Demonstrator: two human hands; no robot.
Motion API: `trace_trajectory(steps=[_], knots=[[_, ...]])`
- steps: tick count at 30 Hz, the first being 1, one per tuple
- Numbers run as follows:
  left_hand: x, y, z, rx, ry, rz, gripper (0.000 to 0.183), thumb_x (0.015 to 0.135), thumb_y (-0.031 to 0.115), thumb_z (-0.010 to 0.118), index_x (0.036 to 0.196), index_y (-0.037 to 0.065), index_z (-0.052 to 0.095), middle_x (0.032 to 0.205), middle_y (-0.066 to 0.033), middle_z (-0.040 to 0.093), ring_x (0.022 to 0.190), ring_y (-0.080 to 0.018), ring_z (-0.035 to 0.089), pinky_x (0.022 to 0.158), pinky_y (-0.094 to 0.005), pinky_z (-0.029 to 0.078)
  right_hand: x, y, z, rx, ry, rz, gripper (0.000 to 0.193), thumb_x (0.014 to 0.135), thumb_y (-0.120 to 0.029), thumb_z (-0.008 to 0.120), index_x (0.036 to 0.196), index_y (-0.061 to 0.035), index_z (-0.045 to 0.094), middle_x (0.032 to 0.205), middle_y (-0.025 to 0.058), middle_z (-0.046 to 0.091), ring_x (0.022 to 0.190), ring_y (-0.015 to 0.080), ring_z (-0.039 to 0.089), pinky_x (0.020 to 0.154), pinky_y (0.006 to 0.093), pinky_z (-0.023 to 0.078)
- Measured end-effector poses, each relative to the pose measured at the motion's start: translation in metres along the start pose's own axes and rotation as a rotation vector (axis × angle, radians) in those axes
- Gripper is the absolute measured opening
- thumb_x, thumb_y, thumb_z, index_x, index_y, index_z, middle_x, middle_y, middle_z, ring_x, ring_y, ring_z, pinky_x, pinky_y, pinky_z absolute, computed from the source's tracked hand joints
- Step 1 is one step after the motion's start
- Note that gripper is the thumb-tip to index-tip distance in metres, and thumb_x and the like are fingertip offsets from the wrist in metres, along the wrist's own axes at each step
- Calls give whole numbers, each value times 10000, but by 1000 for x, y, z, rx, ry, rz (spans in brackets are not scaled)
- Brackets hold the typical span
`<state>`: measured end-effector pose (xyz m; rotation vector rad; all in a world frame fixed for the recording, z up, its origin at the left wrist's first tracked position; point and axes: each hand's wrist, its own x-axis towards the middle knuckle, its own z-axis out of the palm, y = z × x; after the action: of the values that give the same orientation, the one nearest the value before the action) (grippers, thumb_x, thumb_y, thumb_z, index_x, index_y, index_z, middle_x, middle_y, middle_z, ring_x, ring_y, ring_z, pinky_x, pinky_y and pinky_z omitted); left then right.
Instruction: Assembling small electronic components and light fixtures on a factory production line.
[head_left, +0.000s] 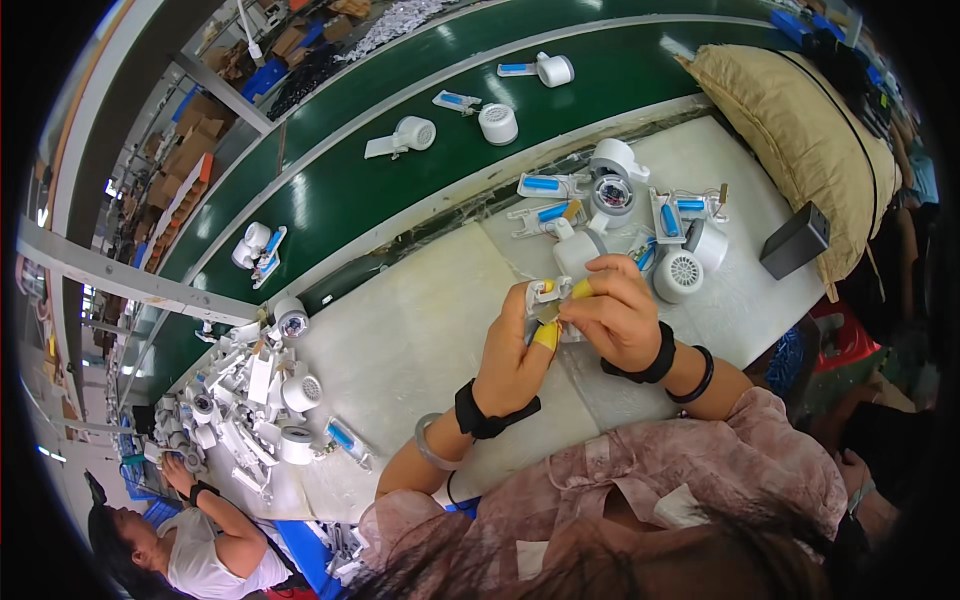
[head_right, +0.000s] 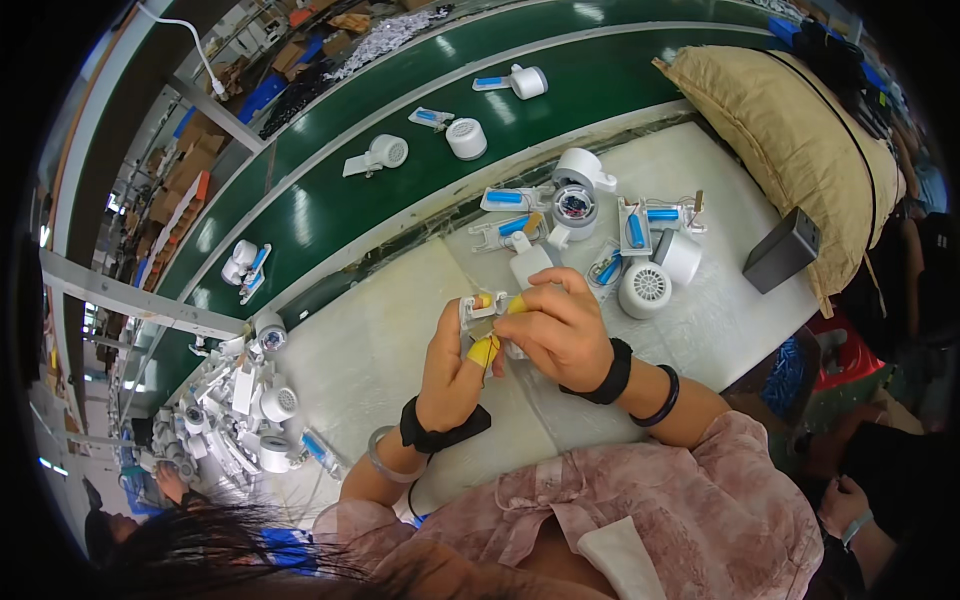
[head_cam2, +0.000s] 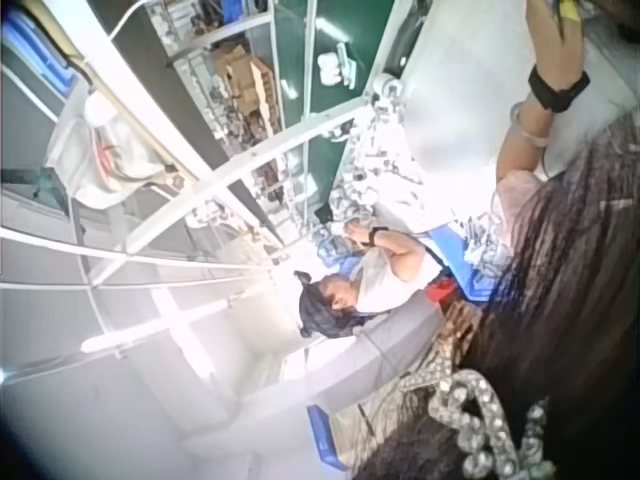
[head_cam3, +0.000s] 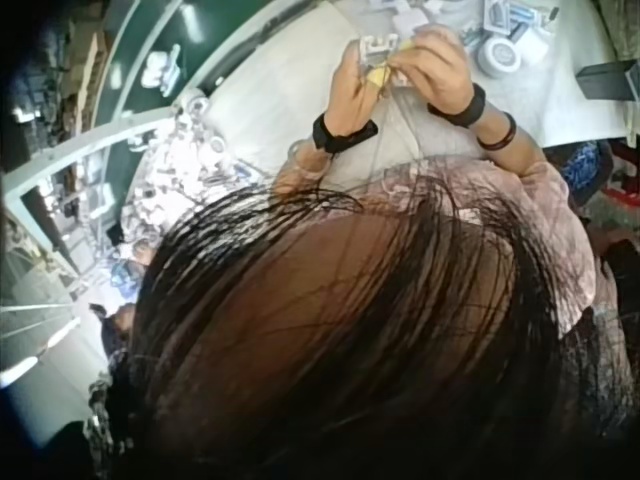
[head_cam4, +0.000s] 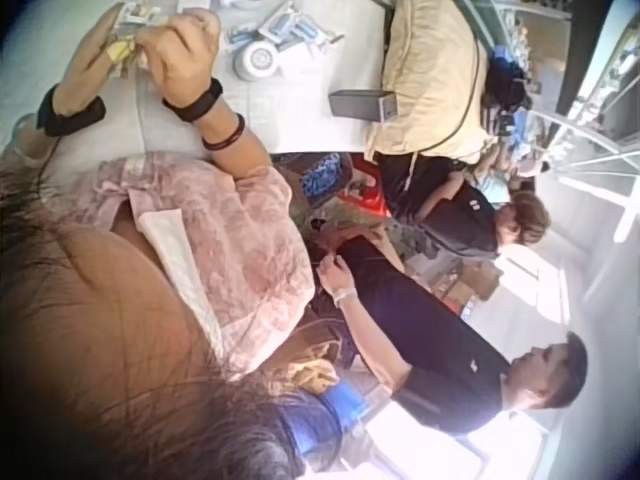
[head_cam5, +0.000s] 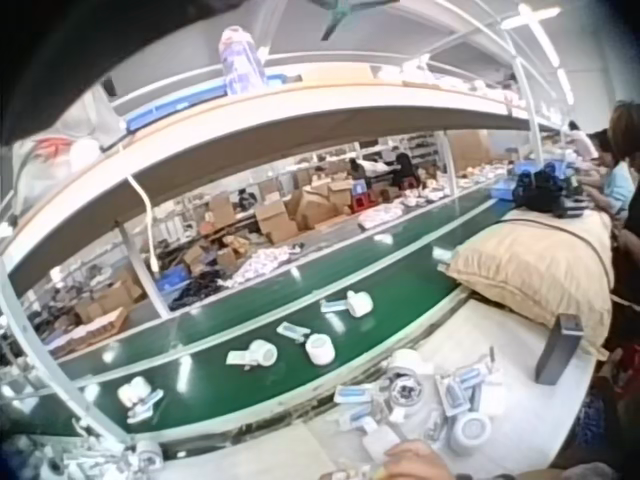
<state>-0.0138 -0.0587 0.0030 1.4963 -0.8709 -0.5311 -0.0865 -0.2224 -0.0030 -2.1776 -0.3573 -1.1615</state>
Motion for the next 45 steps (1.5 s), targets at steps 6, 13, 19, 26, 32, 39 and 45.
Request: trace_trajectory(steps=[6,13,19,26,32,39,45], knots=[[-2,0,1,-32,41,-47,344,865,-9,472,1204,4,417,873,-102,589,749,-178,563,682,-285,455,0,2,1,-5,-12,-7,224,685,-20,727,894,-83,676,787,45,570,759,236,556,819,394,451],[-2,-3,-4,-179,-18,-23,348,908,87,467,1236,-21,421,863,-66,569,697,-117,526,621,-248,433,-1,2,2,9,-17,41,237,673,-57,759,893,-77,673,827,70,564,819,288,538,762,374,440],[-4,-12,1,-35,-19,51,374,990,191,429,1313,11,367,881,-50,544,675,-86,498,596,-228,435,0,3,-2,21,-53,35,251,664,-50,757,897,-73,668,833,68,561,835,293,534,762,368,435],[-5,-13,6,-113,53,-13,371,934,97,470,1285,-11,420,894,-59,572,631,-87,507,568,-227,428,-1,1,0,15,-46,57,252,657,-33,747,892,-71,664,826,71,559,834,295,534,771,373,434],[-2,-10,4,56,71,67,267,1000,166,407,1185,-12,483,823,-41,563,613,-68,482,544,-217,415,0,-3,4,7,-24,73,250,647,-32,746,879,-72,662,816,68,562,792,278,545,775,374,439],[0,-8,-4,-2,64,-83,269,1000,203,418,1147,-4,507,817,-49,576,586,-76,492,503,-222,414,-4,-1,6,-40,-70,128,233,653,-7,746,861,-65,658,857,81,575,868,296,551,838,421,452],[37,-13,-86,-118,237,-276,272,998,232,406,1183,41,465,808,-79,618,516,-121,566,440,-239,458,3,0,-3,-24,-82,133,255,711,-43,716,951,-63,631,939,80,596,889,248,560,929,466,399]])
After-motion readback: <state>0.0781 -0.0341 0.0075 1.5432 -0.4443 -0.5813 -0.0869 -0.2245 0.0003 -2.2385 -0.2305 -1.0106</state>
